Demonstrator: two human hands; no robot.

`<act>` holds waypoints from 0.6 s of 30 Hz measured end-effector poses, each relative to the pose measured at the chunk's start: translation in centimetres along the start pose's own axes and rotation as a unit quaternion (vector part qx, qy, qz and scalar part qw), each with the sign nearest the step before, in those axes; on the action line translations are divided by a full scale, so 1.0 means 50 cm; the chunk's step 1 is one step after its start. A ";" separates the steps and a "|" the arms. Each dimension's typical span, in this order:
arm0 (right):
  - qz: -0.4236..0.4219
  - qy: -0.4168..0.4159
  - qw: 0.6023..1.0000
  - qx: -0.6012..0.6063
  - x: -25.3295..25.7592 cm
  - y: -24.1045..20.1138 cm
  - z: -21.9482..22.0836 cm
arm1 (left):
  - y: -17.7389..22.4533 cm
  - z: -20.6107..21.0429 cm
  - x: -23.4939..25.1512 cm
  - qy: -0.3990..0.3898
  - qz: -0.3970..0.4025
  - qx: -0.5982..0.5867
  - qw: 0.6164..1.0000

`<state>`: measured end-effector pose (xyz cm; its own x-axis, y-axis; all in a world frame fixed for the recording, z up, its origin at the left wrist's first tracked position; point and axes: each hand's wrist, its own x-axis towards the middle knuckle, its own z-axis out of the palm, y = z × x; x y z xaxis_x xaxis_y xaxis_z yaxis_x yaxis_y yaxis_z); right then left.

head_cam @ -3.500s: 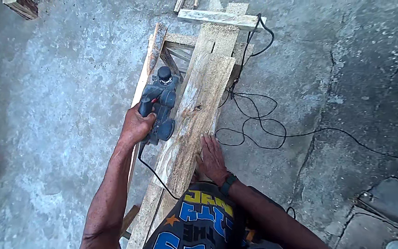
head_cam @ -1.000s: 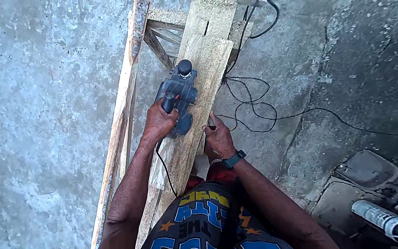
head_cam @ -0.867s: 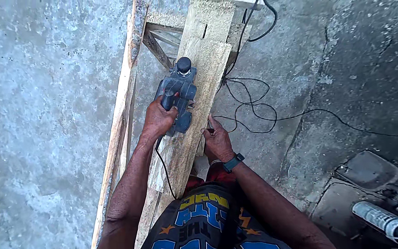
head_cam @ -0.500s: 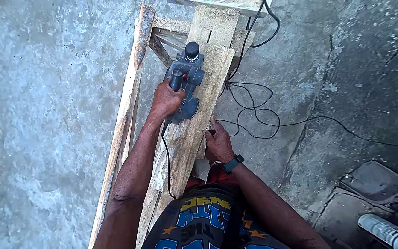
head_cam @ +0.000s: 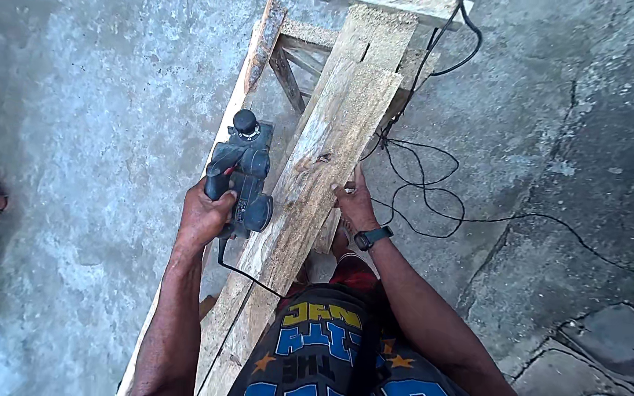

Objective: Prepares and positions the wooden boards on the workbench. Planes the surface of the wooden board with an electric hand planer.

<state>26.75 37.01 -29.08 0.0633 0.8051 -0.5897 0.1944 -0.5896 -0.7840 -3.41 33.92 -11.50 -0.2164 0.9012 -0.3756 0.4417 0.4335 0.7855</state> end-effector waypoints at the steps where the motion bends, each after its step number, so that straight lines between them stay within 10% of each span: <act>1: 0.001 -0.011 1.000 0.004 -0.003 0.007 -0.002 | -0.021 -0.013 -0.028 0.014 -0.005 -0.009 1.000; 18: 0.039 -0.038 0.999 -0.001 -0.265 0.139 0.158 | -0.213 -0.025 -0.196 -0.072 -0.032 0.049 0.996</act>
<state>19.53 21.72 -28.25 0.0034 0.7496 -0.6619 0.1932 -0.6500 -0.7350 -7.11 20.48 -15.58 -0.1233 0.8601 -0.4951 0.5161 0.4817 0.7082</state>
